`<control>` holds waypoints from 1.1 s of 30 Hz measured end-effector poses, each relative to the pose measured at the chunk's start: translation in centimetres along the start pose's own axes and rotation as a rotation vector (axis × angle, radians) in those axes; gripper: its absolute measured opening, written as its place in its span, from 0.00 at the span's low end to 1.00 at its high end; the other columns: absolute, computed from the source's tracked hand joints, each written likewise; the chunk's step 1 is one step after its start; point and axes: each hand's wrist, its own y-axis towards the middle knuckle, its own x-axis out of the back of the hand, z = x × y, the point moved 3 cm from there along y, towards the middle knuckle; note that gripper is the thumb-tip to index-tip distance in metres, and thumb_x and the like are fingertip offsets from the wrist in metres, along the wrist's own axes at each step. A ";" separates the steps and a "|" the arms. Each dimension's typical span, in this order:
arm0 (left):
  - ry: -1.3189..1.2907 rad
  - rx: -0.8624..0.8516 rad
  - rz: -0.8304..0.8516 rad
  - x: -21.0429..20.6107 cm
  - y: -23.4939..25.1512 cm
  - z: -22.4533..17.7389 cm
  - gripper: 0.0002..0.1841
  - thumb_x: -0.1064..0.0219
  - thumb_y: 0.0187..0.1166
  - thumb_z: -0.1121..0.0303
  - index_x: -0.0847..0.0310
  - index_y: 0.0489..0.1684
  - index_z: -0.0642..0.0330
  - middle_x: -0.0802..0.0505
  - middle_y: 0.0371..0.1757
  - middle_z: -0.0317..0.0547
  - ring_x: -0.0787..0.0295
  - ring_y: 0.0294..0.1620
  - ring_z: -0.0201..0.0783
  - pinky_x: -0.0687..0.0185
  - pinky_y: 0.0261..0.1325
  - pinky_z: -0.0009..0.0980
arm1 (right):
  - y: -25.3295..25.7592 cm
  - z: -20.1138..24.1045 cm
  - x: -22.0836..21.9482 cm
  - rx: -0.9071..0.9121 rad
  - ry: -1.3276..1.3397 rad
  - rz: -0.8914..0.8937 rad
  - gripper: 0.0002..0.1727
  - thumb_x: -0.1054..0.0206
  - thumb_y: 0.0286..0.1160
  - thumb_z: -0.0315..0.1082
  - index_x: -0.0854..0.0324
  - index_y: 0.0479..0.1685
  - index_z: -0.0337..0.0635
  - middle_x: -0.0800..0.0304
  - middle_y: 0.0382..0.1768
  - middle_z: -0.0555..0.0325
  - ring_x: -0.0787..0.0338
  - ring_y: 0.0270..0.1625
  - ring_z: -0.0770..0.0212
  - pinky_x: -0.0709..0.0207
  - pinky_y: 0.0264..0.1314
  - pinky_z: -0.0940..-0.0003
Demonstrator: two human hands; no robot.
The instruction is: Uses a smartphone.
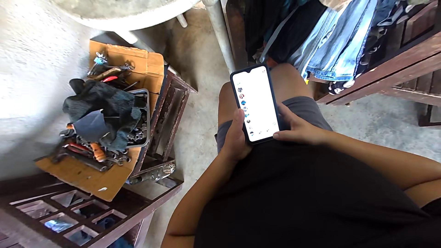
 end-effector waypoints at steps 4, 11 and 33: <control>0.095 -0.029 0.002 -0.2 0.0 0.0 0.26 0.51 0.88 0.41 0.41 0.78 0.41 0.09 0.58 0.32 0.09 0.60 0.32 0.12 0.64 0.35 | 0.1 -0.8 0.2 0.297 -0.049 -0.040 0.58 0.30 0.75 0.36 0.78 0.94 0.48 0.26 0.80 0.60 0.17 0.73 0.69 0.20 0.75 0.67; 0.229 -0.094 0.046 -0.3 0.1 0.0 0.41 0.42 0.79 0.32 0.54 0.88 0.39 0.13 0.66 0.26 0.14 0.66 0.27 0.17 0.71 0.33 | 0.0 -0.7 0.2 0.344 -0.132 -0.049 0.54 0.31 0.78 0.43 0.70 0.95 0.44 0.30 0.83 0.56 0.22 0.78 0.69 0.23 0.79 0.68; 0.230 -0.092 0.031 0.1 0.0 0.2 0.45 0.45 0.77 0.28 0.55 0.89 0.40 0.15 0.69 0.30 0.15 0.68 0.30 0.17 0.71 0.36 | 0.6 -0.7 0.0 0.099 -0.053 -0.086 0.63 0.29 0.62 0.28 0.77 0.94 0.38 0.26 0.78 0.50 0.15 0.71 0.70 0.18 0.72 0.72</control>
